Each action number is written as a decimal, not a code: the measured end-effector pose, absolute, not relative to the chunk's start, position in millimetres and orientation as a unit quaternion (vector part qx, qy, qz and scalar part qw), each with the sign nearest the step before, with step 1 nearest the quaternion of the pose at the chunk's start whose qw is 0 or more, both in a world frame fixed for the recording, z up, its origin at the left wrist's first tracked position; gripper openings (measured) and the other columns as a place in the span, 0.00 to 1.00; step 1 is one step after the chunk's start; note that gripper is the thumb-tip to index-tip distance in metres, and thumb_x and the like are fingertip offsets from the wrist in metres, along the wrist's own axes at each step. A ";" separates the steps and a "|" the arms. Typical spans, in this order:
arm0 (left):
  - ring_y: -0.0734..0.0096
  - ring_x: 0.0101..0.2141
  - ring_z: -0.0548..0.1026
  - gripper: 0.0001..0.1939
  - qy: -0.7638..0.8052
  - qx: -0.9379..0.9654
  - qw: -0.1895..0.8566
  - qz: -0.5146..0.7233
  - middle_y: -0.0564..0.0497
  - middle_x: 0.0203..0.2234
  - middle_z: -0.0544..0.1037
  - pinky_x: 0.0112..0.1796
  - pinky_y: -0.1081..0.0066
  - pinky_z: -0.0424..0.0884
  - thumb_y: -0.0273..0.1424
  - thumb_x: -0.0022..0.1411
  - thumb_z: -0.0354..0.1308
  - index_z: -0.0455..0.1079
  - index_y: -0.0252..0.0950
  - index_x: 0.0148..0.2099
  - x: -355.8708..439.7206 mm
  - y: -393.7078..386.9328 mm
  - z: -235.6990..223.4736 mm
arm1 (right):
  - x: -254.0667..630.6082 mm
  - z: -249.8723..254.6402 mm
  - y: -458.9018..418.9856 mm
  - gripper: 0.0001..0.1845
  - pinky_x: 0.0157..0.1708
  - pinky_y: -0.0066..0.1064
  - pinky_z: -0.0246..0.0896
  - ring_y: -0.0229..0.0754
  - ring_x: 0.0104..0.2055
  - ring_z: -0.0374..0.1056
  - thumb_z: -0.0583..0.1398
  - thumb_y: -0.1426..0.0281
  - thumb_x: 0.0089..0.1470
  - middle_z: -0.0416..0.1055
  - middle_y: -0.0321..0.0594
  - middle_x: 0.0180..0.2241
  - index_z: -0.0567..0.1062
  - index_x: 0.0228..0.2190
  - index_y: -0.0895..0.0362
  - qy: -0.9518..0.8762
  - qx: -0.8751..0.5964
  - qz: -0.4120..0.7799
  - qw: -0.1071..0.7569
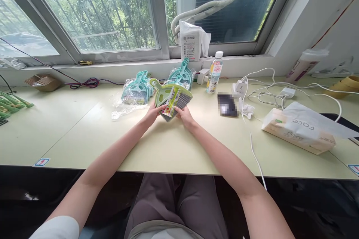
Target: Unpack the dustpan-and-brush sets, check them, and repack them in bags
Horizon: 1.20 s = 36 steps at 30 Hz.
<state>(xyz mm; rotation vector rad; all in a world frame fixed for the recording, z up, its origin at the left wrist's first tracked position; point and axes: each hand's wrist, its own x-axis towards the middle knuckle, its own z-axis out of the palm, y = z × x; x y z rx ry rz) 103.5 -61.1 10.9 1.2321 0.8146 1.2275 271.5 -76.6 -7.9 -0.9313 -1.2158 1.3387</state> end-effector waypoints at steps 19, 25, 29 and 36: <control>0.49 0.54 0.69 0.45 0.352 0.618 0.468 0.525 0.41 0.54 0.71 0.54 0.54 0.64 0.35 0.43 0.72 0.58 0.37 0.62 89.6 -55.5 21.4 | 268.6 -9.6 -83.1 0.12 0.48 0.47 0.71 0.44 0.37 0.77 0.62 0.69 0.51 0.78 0.42 0.40 0.72 0.39 0.56 -0.428 -0.309 0.671 0.520; 0.51 0.47 0.74 0.43 0.393 0.645 0.458 0.470 0.39 0.50 0.73 0.46 0.56 0.71 0.45 0.52 0.65 0.53 0.38 0.65 82.0 -48.3 20.6 | 270.2 -12.5 -79.8 0.09 0.44 0.44 0.74 0.43 0.35 0.77 0.63 0.71 0.51 0.79 0.42 0.37 0.74 0.37 0.58 -0.409 -0.337 0.641 0.555; 0.50 0.50 0.71 0.36 0.611 0.606 0.211 0.463 0.36 0.52 0.70 0.45 0.54 0.70 0.44 0.62 0.55 0.47 0.38 0.67 45.4 -34.1 19.3 | 271.4 -13.7 -78.6 0.08 0.41 0.42 0.75 0.44 0.34 0.77 0.64 0.72 0.50 0.79 0.42 0.35 0.74 0.35 0.59 -0.392 -0.358 0.626 0.571; 0.49 0.55 0.67 0.27 0.796 0.529 -0.017 0.294 0.38 0.53 0.70 0.51 0.54 0.65 0.21 0.55 0.57 0.64 0.36 0.58 -22.8 -19.0 5.3 | 269.9 -13.0 -80.4 0.09 0.39 0.40 0.76 0.43 0.34 0.77 0.65 0.72 0.50 0.79 0.42 0.36 0.74 0.35 0.59 -0.396 -0.362 0.630 0.562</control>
